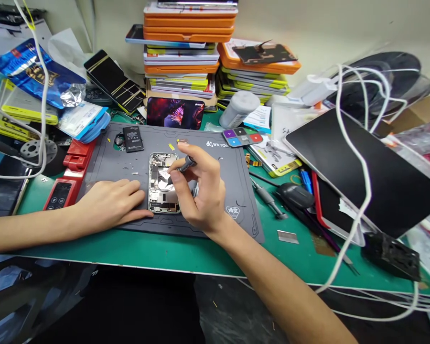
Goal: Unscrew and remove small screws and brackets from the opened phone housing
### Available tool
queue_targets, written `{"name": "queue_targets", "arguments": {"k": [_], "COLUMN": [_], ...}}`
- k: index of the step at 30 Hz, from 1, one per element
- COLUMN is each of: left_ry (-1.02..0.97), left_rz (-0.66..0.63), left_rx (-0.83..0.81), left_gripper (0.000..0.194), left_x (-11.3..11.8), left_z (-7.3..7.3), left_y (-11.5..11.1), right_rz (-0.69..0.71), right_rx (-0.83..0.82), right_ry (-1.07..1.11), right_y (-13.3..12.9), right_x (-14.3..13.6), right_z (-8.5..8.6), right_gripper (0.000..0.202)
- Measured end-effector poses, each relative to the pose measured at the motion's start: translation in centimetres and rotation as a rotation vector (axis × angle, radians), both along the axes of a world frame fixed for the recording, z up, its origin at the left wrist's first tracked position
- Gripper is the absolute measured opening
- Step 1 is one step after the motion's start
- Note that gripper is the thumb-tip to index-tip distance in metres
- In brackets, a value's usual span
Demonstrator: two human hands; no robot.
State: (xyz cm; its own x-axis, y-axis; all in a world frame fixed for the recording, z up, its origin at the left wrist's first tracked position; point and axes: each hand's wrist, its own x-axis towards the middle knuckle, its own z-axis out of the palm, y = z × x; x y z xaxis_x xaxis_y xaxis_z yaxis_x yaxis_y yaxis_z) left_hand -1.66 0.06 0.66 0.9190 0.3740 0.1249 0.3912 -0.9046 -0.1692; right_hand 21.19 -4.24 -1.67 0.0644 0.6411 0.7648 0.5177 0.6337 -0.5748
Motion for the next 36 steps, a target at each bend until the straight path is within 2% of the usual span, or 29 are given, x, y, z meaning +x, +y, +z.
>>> {"name": "queue_targets", "arguments": {"k": [21, 36], "left_ry": [-0.052, -0.038], "left_rz": [-0.091, -0.087], "left_rx": [-0.018, -0.04], "left_gripper": [0.049, 0.049], "left_x": [-0.39, -0.38], "left_z": [-0.57, -0.58], "left_y": [0.76, 0.72], "right_rz": [0.015, 0.013], "right_rx": [0.021, 0.04], "right_ry": [-0.045, -0.086], "right_y": [-0.21, -0.26], "right_x": [-0.02, -0.07], "right_z": [0.17, 0.31], "right_gripper": [0.056, 0.057]}}
